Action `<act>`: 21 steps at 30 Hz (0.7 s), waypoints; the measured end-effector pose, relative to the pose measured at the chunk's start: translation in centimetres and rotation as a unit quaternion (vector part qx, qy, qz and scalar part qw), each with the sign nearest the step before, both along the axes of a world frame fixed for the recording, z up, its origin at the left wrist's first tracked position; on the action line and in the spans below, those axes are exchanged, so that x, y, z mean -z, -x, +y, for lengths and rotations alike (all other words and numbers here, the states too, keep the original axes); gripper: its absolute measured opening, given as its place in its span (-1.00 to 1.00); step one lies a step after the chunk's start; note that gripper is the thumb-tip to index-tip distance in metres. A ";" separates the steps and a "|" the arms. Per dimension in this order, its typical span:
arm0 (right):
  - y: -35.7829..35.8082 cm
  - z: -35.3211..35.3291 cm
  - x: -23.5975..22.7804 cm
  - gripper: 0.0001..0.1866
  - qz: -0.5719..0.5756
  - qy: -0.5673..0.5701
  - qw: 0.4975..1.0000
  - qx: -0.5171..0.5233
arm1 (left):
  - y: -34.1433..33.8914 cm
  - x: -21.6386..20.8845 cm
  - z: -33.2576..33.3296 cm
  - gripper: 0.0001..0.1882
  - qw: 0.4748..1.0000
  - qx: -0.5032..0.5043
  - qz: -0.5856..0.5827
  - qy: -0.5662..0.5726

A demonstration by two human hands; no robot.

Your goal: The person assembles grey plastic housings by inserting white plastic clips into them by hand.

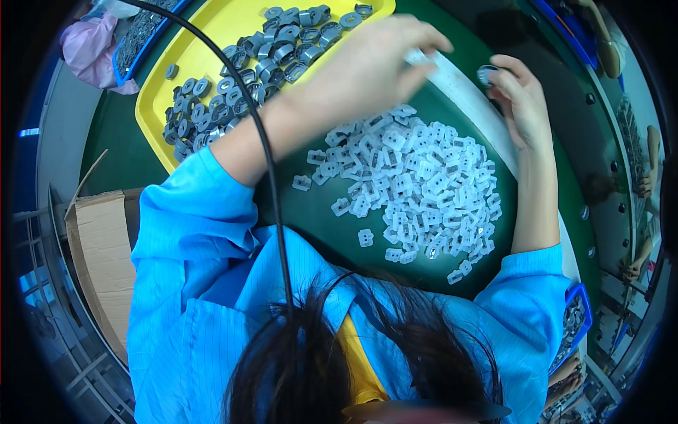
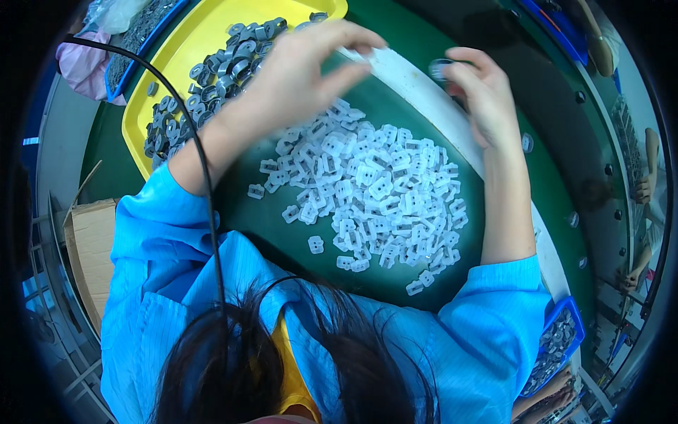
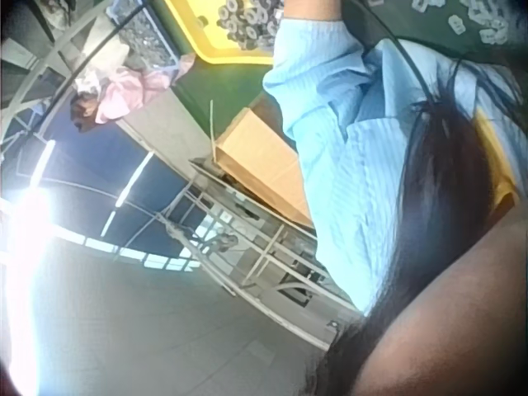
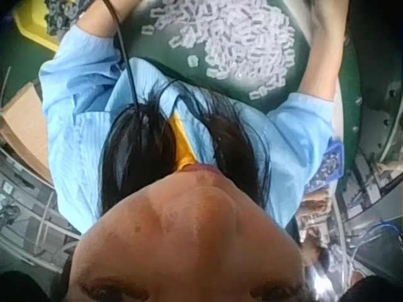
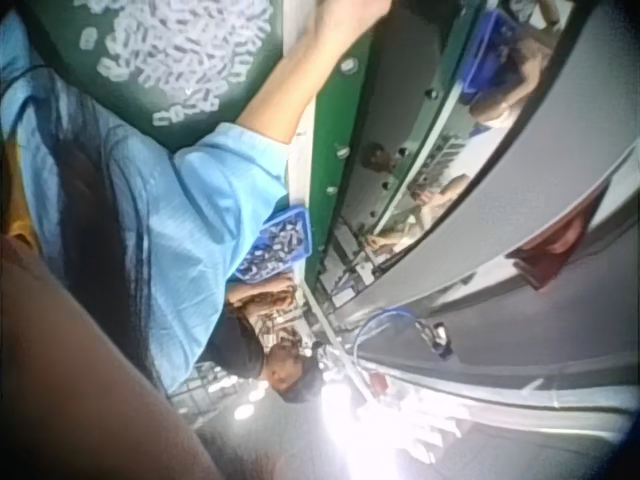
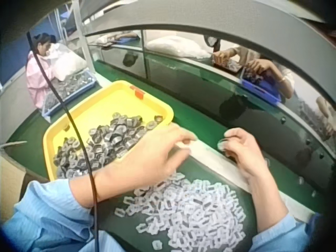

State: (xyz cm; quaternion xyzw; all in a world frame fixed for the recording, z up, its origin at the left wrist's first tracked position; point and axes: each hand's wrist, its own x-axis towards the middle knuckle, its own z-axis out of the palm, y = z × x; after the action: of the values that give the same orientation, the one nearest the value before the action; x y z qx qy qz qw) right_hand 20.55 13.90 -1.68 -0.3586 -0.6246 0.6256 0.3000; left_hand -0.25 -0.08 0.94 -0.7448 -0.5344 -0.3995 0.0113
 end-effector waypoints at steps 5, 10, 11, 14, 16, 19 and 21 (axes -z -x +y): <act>-1.9 4.4 2.6 -0.62 -0.252 -0.197 0.938 0.135 | 7.4 -1.5 3.1 -0.73 0.945 -0.263 0.042 0.188; 0.2 0.3 0.3 -0.72 -0.217 -0.384 0.891 0.108 | 8.0 1.8 4.4 -0.73 0.938 -0.266 0.015 0.222; 1.2 -1.6 -1.0 -0.77 -0.161 -0.309 0.936 0.044 | 8.0 2.1 4.3 -0.73 0.938 -0.267 0.013 0.221; 4.7 -6.3 -2.5 -0.88 -0.081 -0.328 0.931 -0.139 | 8.4 2.4 4.0 -0.74 0.962 -0.216 -0.029 0.168; 6.4 -7.9 -3.0 -0.86 -0.082 -0.324 0.923 -0.189 | 7.9 2.0 3.9 -0.77 0.976 -0.198 -0.008 0.094; 7.0 -8.1 -2.9 -0.79 -0.215 -0.287 0.909 -0.213 | 4.2 -1.9 2.3 -0.78 0.962 -0.183 -0.172 0.102; 6.8 -7.9 -2.8 -0.71 -0.251 -0.286 0.901 -0.209 | 3.6 -1.8 1.6 -0.79 0.972 -0.147 -0.164 0.087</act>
State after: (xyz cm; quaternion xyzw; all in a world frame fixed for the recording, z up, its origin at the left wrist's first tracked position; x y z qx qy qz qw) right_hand 13.74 5.95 1.13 -0.2639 -0.8917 0.3577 0.0857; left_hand -3.80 1.48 2.74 -0.5806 -0.6654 -0.4619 -0.0827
